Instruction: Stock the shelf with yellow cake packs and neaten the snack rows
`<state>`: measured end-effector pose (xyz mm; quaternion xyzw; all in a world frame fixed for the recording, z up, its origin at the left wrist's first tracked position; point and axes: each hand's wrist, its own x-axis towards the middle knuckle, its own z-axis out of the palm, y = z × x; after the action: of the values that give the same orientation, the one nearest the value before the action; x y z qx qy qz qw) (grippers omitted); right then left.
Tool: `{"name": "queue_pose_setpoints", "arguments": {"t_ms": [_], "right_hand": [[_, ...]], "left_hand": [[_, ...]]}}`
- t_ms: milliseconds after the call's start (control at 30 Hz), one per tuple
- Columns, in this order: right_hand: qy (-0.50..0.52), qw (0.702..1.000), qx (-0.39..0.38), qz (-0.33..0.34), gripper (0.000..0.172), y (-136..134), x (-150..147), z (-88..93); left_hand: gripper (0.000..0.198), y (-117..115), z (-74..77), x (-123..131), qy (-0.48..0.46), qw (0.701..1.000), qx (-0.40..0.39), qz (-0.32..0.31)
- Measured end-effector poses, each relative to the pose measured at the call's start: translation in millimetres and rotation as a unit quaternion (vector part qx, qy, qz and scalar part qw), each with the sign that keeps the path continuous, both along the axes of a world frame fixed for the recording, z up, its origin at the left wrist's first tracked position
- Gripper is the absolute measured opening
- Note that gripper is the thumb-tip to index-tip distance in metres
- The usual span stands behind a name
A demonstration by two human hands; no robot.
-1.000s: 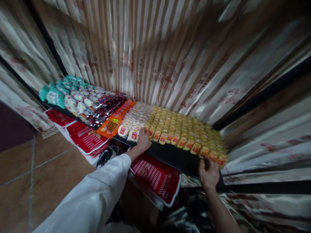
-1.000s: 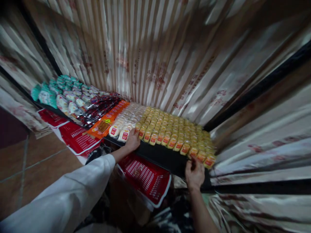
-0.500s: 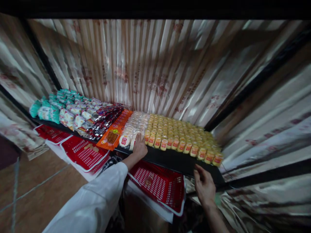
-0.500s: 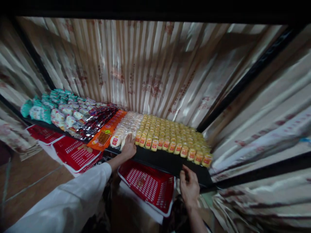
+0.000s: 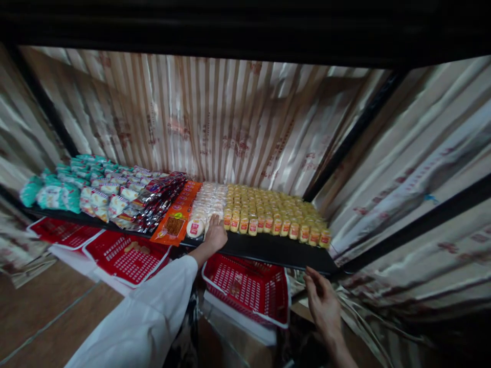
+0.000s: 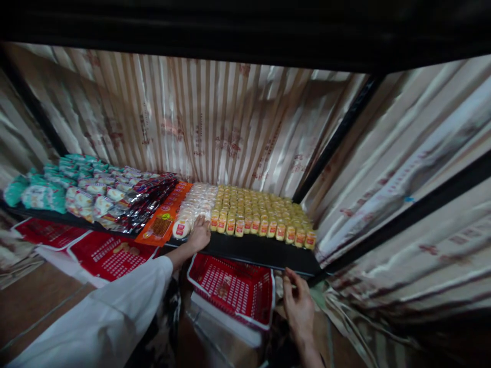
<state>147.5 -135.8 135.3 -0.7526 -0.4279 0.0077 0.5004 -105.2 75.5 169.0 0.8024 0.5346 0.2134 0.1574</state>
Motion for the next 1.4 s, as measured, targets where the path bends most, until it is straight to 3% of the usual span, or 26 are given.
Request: {"name": "queue_pose_setpoints", "arguments": {"t_ms": [167, 367, 733, 1000, 1167, 1400], "right_hand": [[0.021, 1.0, -0.013, 0.011, 0.05, 1, -18, 4.3], [0.04, 0.998, -0.048, 0.022, 0.052, 18, -43, 6.2], [-0.018, 0.992, -0.047, 0.114, 0.047, 89, -75, 3.4], [-0.033, 0.986, -0.053, 0.156, 0.04, 108, -98, 10.5], [-0.071, 0.975, -0.027, 0.207, 0.034, 128, -130, 14.4], [-0.178, 0.95, 0.029, 0.255, 0.03, 168, -180, 1.4]], "left_hand": [[0.047, 9, 4.1, -27, -0.034, 0.996, 0.021, 0.082], [0.054, 33, -5.0, -60, -0.06, 0.984, 0.003, 0.166], [0.047, 63, -23.4, -86, -0.075, 0.984, -0.051, 0.156], [0.05, 66, -20.5, -94, -0.061, 0.988, -0.06, 0.128], [0.054, 69, -19.6, -99, -0.056, 0.989, -0.067, 0.122], [0.05, 75, -26.7, -101, -0.063, 0.991, -0.065, 0.098]]}}
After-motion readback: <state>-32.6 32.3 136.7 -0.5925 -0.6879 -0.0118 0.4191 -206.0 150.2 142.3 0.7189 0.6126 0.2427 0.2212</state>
